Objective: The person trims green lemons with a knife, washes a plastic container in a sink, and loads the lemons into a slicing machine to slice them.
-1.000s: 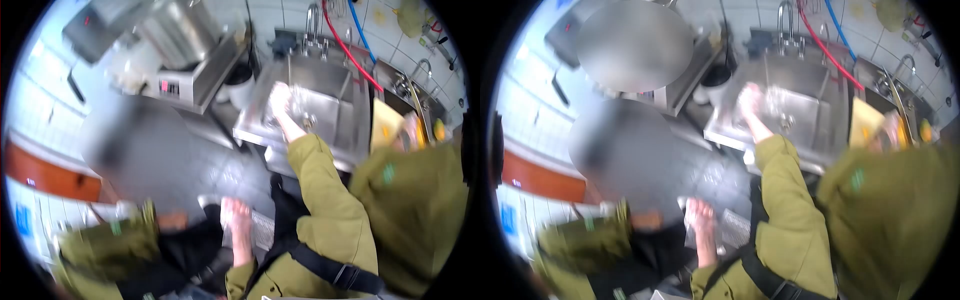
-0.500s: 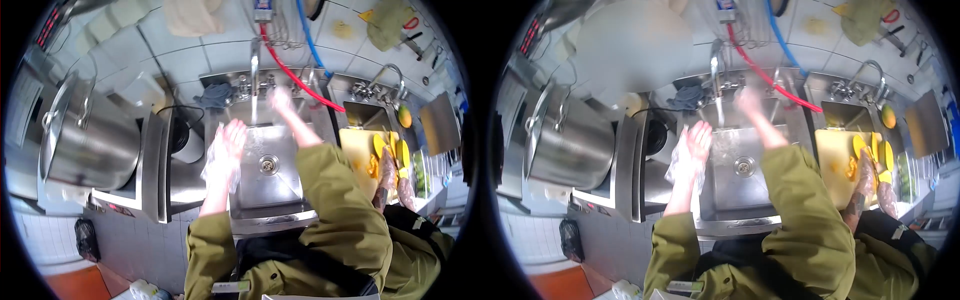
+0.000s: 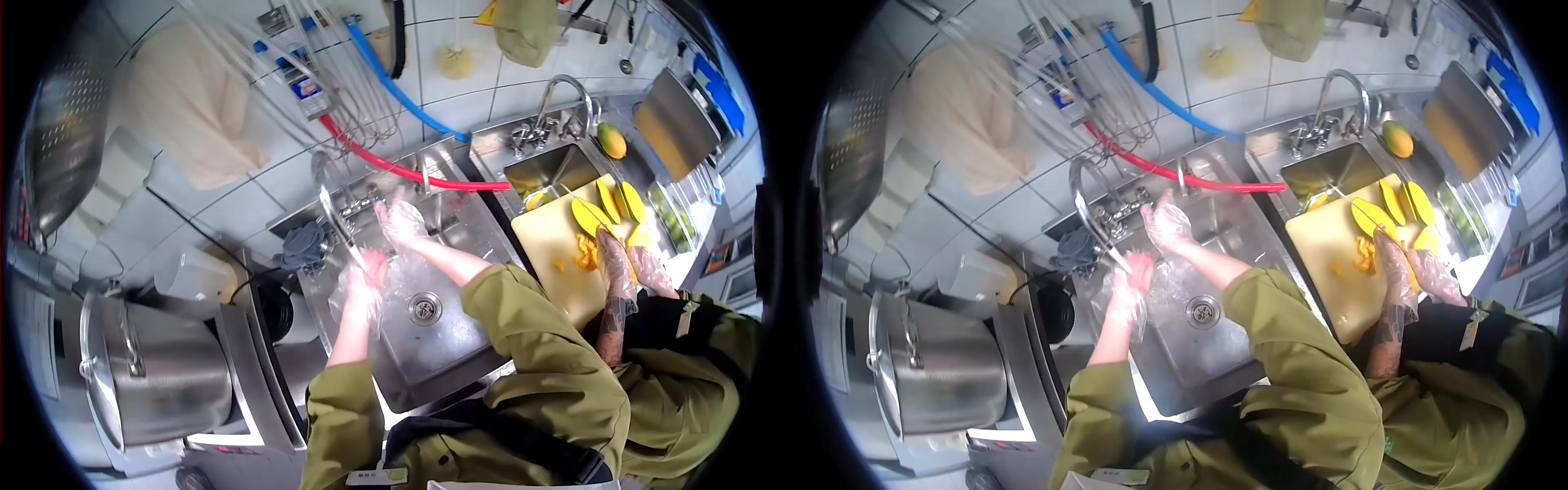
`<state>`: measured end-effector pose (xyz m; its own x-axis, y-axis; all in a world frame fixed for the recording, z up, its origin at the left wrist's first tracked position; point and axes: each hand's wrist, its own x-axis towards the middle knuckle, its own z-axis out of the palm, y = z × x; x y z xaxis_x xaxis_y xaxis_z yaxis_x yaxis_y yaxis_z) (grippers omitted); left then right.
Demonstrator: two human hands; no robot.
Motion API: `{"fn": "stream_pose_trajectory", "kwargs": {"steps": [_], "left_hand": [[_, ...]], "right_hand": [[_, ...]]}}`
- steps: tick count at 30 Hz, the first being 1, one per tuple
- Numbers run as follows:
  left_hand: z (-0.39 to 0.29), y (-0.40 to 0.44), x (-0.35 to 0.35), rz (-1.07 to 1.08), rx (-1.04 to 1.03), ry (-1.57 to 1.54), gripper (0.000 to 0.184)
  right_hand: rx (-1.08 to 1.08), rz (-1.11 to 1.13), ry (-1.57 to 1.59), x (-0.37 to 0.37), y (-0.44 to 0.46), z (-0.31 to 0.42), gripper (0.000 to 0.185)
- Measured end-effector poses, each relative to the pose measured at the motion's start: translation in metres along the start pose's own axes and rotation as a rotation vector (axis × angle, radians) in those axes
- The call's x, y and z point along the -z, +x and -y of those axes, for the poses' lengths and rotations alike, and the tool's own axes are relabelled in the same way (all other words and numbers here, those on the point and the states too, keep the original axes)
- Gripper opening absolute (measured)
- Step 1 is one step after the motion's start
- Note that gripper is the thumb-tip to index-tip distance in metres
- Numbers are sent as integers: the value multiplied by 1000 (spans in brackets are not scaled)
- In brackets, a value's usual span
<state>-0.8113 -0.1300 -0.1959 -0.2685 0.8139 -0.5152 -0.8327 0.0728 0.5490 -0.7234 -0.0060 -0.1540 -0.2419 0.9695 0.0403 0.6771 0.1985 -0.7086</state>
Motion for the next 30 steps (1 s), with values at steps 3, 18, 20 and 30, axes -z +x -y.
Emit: {"fn": "stream_pose_trajectory", "kwargs": {"steps": [3,18,20,30], "left_hand": [[6,-33,-11,81,200,394,39],[68,-134,48,48,-223,862,38],[40,-222,0,97,62,425,45],[180,-386,21,685,1026,370,58]], "right_hand": [[480,140,-342,5,39,-14,31],[194,346,-191,-2,-180,-26,27],[229,459,-54,30,-240,-2,30],[18,496,-112,180,-531,-29,37]]}}
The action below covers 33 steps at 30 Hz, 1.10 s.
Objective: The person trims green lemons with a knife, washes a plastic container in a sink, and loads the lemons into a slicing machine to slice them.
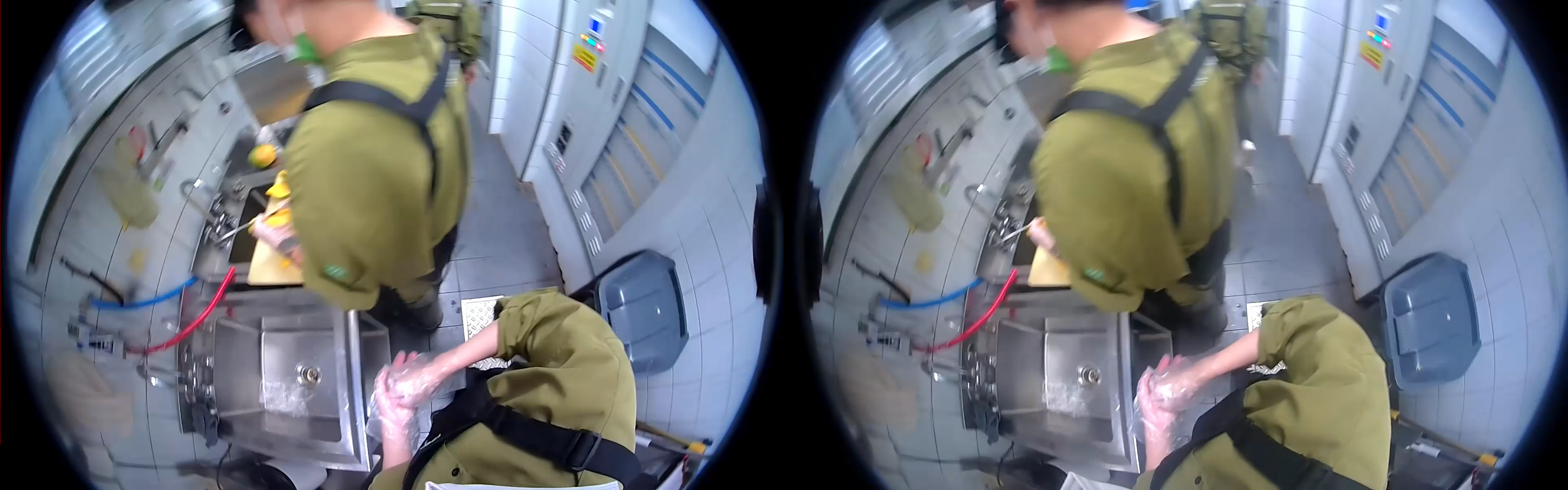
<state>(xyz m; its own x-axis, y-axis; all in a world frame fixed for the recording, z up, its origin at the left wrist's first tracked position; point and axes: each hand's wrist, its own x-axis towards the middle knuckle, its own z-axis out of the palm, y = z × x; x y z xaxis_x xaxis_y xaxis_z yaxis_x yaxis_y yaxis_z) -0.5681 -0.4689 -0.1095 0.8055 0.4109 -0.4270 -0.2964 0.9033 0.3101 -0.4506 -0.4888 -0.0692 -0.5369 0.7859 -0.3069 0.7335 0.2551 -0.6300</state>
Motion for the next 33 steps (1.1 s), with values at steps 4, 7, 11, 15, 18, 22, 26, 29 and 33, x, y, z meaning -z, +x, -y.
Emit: {"fn": "stream_pose_trajectory", "kwargs": {"steps": [4,7,11,15,18,22,26,29,33], "left_hand": [[70,100,-87,136,246,-131,66],[140,197,-138,84,252,-8,71],[263,336,-218,236,463,22,69],[323,406,-324,319,533,207,68],[334,482,-362,484,459,344,68],[298,584,-399,394,172,600,62],[220,712,-428,61,-327,905,47],[107,781,-440,-173,-830,1012,31],[-48,780,-442,-722,-1318,705,18]], "right_hand": [[-214,-241,68,6,-121,-69,29],[-350,-424,100,12,-221,-141,24],[-481,-680,133,28,-356,-244,19],[-527,-916,130,60,-462,-305,16],[-450,-1087,371,110,-490,-353,15],[-406,-1187,373,184,-488,-442,16],[-466,-1004,338,284,-452,-542,19],[-513,-705,182,383,-427,-609,27],[-529,-592,108,505,-384,-697,34]]}}
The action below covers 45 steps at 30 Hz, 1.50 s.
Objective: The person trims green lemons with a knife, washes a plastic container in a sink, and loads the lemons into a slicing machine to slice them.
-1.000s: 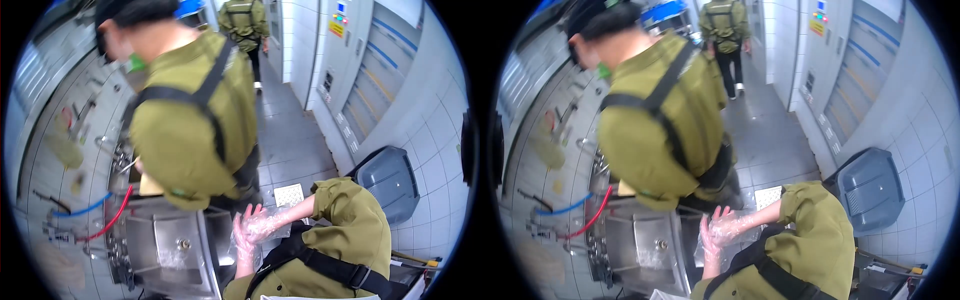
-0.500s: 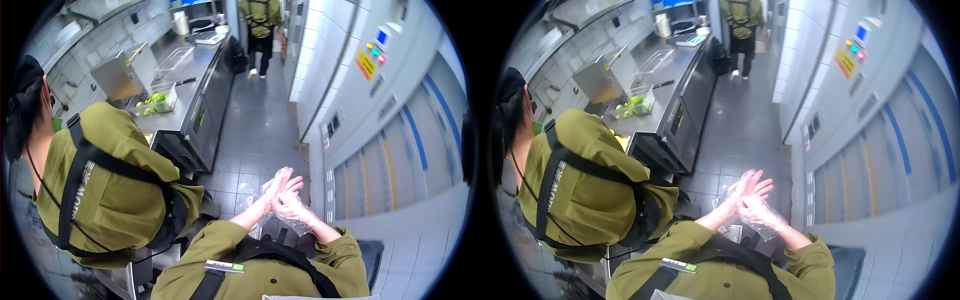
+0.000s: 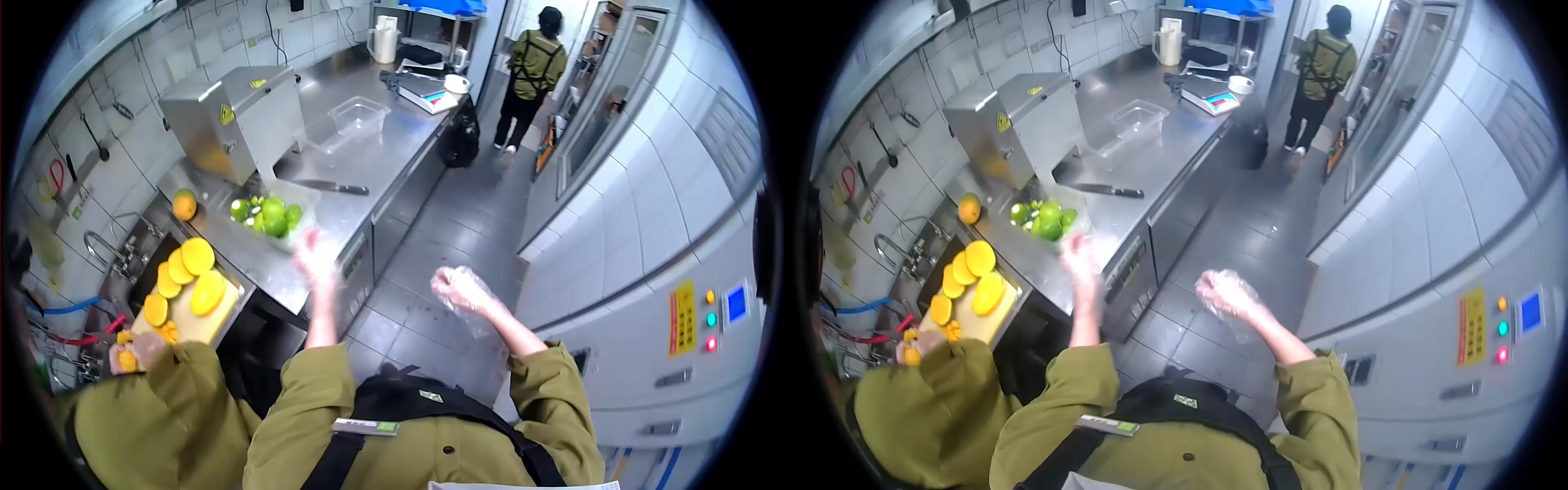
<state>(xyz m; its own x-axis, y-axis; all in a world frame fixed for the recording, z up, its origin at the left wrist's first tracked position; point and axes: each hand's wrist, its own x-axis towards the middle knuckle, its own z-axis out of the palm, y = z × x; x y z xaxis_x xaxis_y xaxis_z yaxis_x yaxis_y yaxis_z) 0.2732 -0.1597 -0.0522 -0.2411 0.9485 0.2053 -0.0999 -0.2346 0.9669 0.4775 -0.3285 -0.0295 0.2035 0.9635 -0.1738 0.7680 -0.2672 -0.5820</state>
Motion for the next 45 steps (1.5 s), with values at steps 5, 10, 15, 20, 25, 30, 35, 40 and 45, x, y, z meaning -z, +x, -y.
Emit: {"fn": "stream_pose_trajectory", "kwargs": {"steps": [5,10,15,20,25,30,35,40,45], "left_hand": [[36,101,4,25,74,182,12],[52,147,-100,217,-6,332,17],[111,247,-181,-75,71,727,32],[172,310,-210,-142,638,360,23],[161,274,-221,-337,674,179,13],[66,196,-198,-464,508,-176,25],[-82,101,-173,-616,245,-251,18],[-150,83,-152,-1077,11,-19,17],[-151,55,-76,-1140,-107,330,9]], "right_hand": [[167,-123,-33,24,214,-31,33],[529,-502,-255,39,458,9,31],[546,-153,-314,29,627,23,22],[725,176,59,135,645,32,15],[1019,-52,-104,256,689,64,14],[687,-44,-688,171,883,-21,27],[888,-71,-688,122,878,-38,25],[696,124,-472,161,747,25,22],[702,1026,-259,157,590,87,37]]}}
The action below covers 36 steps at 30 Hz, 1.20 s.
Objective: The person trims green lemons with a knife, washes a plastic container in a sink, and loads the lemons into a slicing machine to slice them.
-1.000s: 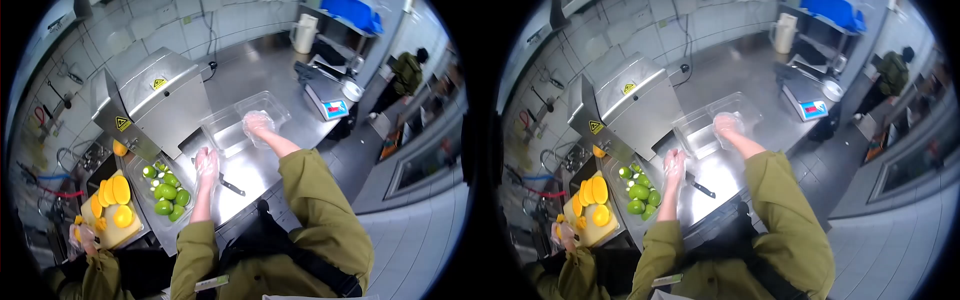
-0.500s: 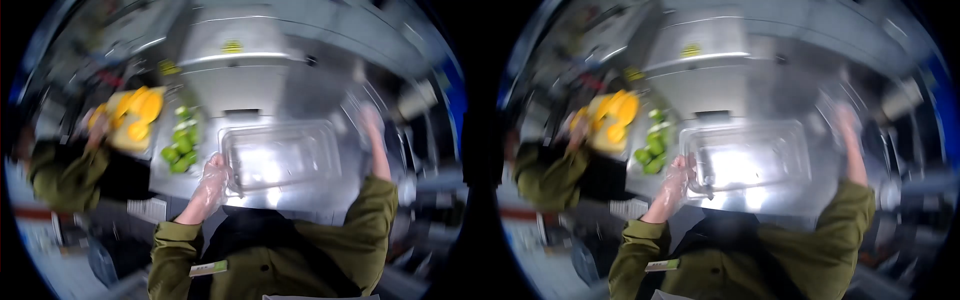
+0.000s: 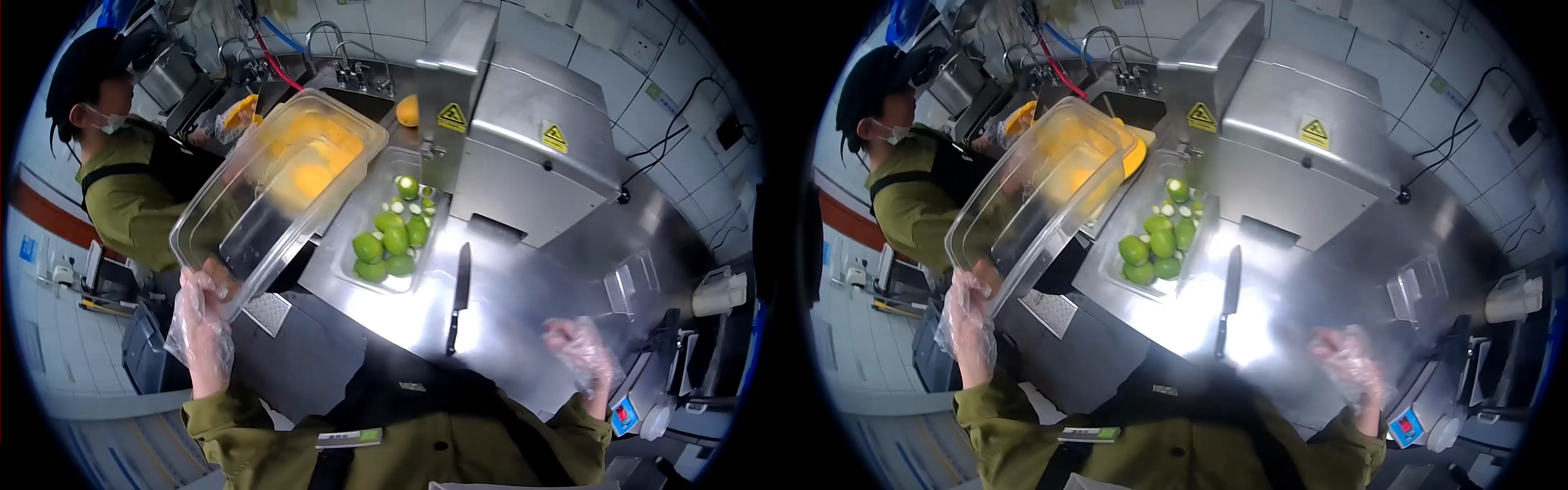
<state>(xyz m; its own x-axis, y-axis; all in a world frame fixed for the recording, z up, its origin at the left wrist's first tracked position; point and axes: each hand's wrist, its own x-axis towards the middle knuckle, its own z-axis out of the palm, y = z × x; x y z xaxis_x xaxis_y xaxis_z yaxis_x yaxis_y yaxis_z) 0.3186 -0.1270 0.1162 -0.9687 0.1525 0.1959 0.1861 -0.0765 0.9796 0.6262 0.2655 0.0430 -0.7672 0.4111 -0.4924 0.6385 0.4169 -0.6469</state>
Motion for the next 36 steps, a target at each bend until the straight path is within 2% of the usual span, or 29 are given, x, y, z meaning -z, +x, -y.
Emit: {"fn": "stream_pose_trajectory", "kwargs": {"steps": [1,2,3,4,7,9,11,12,15,16,17,18,19,21,23,25,26,27,29,30,31,33,34,35,36], "left_hand": [[7,12,21,-22,115,-137,9],[23,17,59,-9,145,-117,9],[33,19,98,-11,173,-101,11],[30,18,125,3,330,-168,18],[-20,-27,109,-366,484,-202,22],[-18,-64,138,-429,470,-214,14],[-30,-106,157,-555,493,-204,12],[-30,-124,176,-647,510,-182,13],[-22,-162,238,-872,527,-168,19],[-16,-171,266,-943,521,-180,23],[54,-152,228,-1017,490,-88,28],[57,-152,196,-1048,438,-67,32],[65,-160,198,-1124,415,-82,34],[83,-150,231,-1230,350,-99,37],[93,-123,249,-1302,281,-66,45],[92,-81,273,-1325,215,-37,46],[99,-64,296,-1204,192,3,44],[107,-43,315,-1132,231,13,34],[138,14,340,-1033,183,36,24],[163,56,346,-1025,104,15,24],[153,107,371,-953,153,-89,26],[172,198,361,-966,185,-143,25],[195,240,364,-911,146,-116,25],[219,286,366,-857,91,-88,24],[233,327,361,-867,131,-108,23]], "right_hand": [[81,-8,127,-28,9,22,32],[161,-7,250,-58,20,45,28],[286,70,235,-82,39,61,29],[422,159,200,-99,57,84,30],[433,418,378,-141,93,181,26],[457,487,558,-179,112,213,24],[360,607,479,-205,112,249,23],[385,745,563,-243,134,238,20],[361,848,148,-323,131,293,20],[529,901,112,-366,142,300,23],[663,962,8,-404,229,260,26],[696,964,-19,-401,245,256,25],[732,959,-38,-419,251,262,23],[877,813,-156,-466,271,293,31],[1202,634,-296,-515,301,325,40],[1072,574,-200,-512,301,373,46],[1068,548,-224,-509,317,391,51],[966,596,-134,-499,336,408,55],[797,535,41,-497,391,429,57],[884,345,117,-503,433,431,53],[882,132,91,-494,437,477,46],[611,92,537,-489,467,535,39],[647,2,657,-487,490,560,36],[716,-125,608,-486,523,581,34],[740,-228,578,-490,554,595,35]]}}
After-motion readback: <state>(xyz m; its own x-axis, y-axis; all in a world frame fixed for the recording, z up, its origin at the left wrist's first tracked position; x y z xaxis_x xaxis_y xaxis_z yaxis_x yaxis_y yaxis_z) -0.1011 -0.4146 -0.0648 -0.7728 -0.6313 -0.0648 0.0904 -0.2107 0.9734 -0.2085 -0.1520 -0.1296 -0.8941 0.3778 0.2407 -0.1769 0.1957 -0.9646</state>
